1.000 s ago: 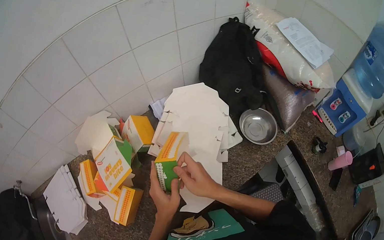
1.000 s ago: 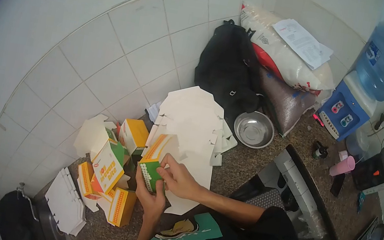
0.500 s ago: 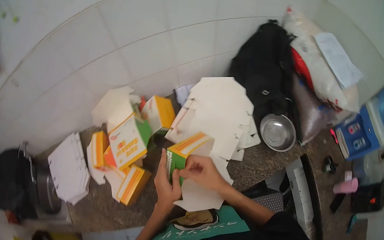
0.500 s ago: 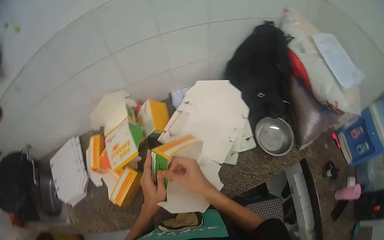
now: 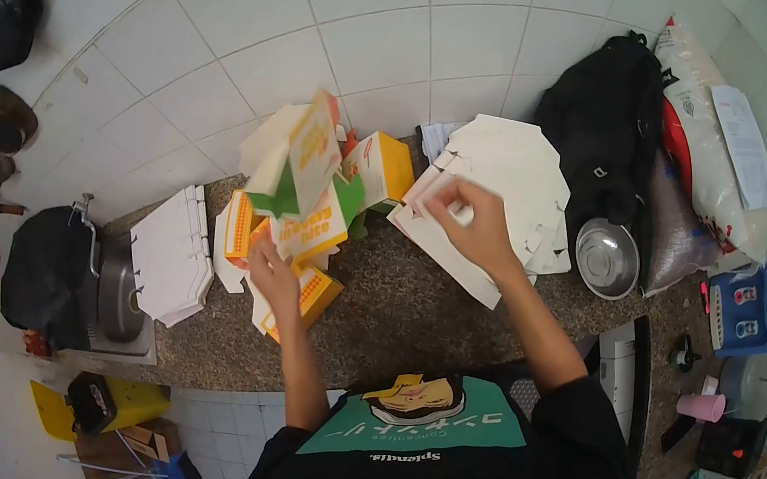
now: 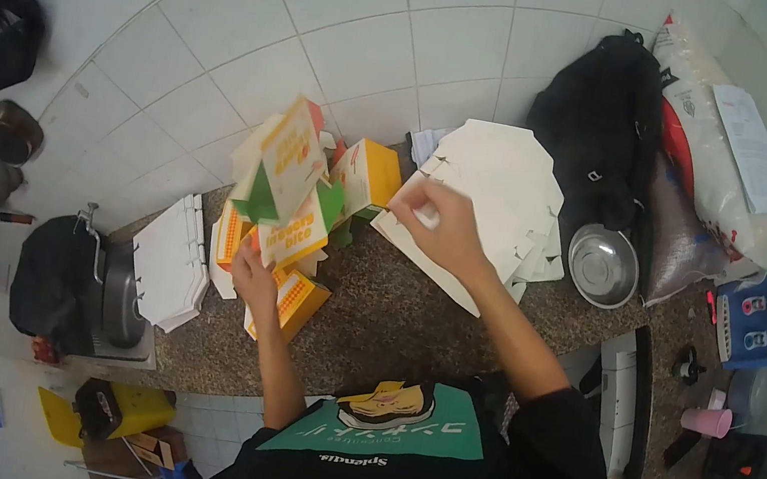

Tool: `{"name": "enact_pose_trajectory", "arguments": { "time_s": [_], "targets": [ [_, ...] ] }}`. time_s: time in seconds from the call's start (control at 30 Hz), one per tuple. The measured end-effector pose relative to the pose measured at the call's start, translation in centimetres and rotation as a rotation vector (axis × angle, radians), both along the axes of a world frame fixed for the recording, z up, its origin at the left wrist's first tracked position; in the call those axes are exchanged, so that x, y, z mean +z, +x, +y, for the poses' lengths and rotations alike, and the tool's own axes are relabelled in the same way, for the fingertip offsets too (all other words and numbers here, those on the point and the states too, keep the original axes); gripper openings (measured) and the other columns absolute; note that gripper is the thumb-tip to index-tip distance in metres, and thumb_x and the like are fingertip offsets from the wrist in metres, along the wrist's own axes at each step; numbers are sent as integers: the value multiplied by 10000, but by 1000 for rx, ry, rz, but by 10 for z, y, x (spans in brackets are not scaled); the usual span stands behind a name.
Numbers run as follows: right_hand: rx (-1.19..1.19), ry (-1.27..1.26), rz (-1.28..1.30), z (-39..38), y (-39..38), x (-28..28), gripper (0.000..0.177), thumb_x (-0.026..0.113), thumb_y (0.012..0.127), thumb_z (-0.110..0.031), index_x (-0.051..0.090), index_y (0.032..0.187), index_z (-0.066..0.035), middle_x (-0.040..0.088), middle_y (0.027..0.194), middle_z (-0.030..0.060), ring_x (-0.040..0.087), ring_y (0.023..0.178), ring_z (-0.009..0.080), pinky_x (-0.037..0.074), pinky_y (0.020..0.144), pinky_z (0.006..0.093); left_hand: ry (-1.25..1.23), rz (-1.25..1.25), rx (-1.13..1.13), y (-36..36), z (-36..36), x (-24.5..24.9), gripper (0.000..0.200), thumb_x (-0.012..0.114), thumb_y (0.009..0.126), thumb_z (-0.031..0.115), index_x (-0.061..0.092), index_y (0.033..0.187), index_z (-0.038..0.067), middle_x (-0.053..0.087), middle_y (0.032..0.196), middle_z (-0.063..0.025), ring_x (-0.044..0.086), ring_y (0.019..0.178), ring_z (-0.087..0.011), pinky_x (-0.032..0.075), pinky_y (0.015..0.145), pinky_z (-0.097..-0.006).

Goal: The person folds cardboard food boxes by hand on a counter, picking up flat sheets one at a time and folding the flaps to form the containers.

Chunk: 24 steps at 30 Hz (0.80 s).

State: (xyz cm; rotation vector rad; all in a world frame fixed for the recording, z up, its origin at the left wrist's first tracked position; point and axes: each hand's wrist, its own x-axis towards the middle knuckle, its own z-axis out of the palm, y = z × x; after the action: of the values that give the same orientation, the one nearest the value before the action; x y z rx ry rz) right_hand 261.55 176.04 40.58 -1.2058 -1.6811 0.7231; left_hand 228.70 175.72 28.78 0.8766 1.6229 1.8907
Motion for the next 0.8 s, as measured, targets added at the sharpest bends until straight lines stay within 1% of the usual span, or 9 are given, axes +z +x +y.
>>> {"name": "enact_pose_trajectory", "arguments": {
  "time_s": [0.07, 0.17, 0.3, 0.4, 0.5, 0.63, 0.7, 0.73, 0.8],
  "targets": [
    [-25, -13, -417, -10, 23, -88, 327, 809, 849, -267, 706, 1064, -43, 672, 1061, 149, 647, 1009, 279, 527, 882, 393, -273, 420, -117, -31, -29, -14, 374, 544, 1064, 268, 661, 1231, -45, 698, 1118, -165, 690, 973, -216, 591, 725, -317],
    [-30, -43, -565, -38, 37, -160, 396, 816, 829, -270, 689, 1133, -51, 626, 1173, 162, 591, 1118, 322, 504, 939, 430, -267, 316, -179, -14, -75, 21, 312, 623, 1020, 233, 722, 1083, -57, 730, 900, -123, 702, 804, -189, 581, 663, -302],
    [-47, -56, -568, -37, 47, -190, 283, 800, 812, -176, 747, 1057, -45, 702, 936, 158, 674, 920, 334, 548, 854, 397, -419, 418, -388, 6, -108, 35, 284, 631, 1010, 205, 714, 1102, -49, 729, 943, -127, 698, 845, -165, 572, 682, -312],
    [-205, -159, -187, -24, 66, -197, 213, 828, 785, -159, 713, 726, 11, 651, 592, 113, 647, 538, 240, 515, 570, 387, -433, 475, -606, 30, -117, 28, 245, 648, 990, 173, 715, 1093, -38, 737, 959, -144, 712, 845, -195, 563, 719, -332],
    [-362, -322, -213, -17, 88, -171, 269, 855, 787, -201, 696, 685, -9, 628, 580, 82, 653, 601, 155, 530, 595, 349, -322, 578, -785, 60, -116, 41, 224, 669, 961, 151, 712, 1102, -18, 732, 983, -169, 722, 858, -270, 558, 782, -366],
    [-366, -395, -229, -10, 109, -171, 267, 791, 891, -234, 711, 750, -22, 641, 634, 37, 617, 651, 90, 511, 613, 282, -300, 640, -1032, 85, -116, 52, 251, 683, 935, 150, 695, 1141, 6, 709, 991, -198, 698, 916, -353, 547, 831, -407],
    [-213, -633, 755, -10, 109, -149, 259, 686, 986, -243, 728, 861, -20, 691, 769, 29, 596, 671, 75, 466, 603, 253, -307, 713, -1169, 92, -114, 53, 278, 675, 947, 179, 685, 1172, 16, 708, 1006, -194, 692, 953, -352, 540, 847, -422],
    [-215, -688, 939, -11, 105, -132, 280, 586, 1050, -243, 721, 999, -2, 716, 938, 40, 595, 702, 68, 448, 595, 257, -303, 714, -1175, 94, -115, 54, 278, 675, 947, 179, 685, 1172, 16, 708, 1006, -194, 692, 953, -352, 540, 847, -422],
    [-283, -519, 613, -3, 119, -160, 255, 606, 1034, -228, 709, 1051, 6, 714, 939, 68, 623, 720, 104, 470, 611, 299, -312, 790, -1249, 100, -114, 55, 320, 683, 946, 186, 669, 1222, 25, 711, 1042, -193, 694, 981, -349, 538, 873, -414]
  ]
}}
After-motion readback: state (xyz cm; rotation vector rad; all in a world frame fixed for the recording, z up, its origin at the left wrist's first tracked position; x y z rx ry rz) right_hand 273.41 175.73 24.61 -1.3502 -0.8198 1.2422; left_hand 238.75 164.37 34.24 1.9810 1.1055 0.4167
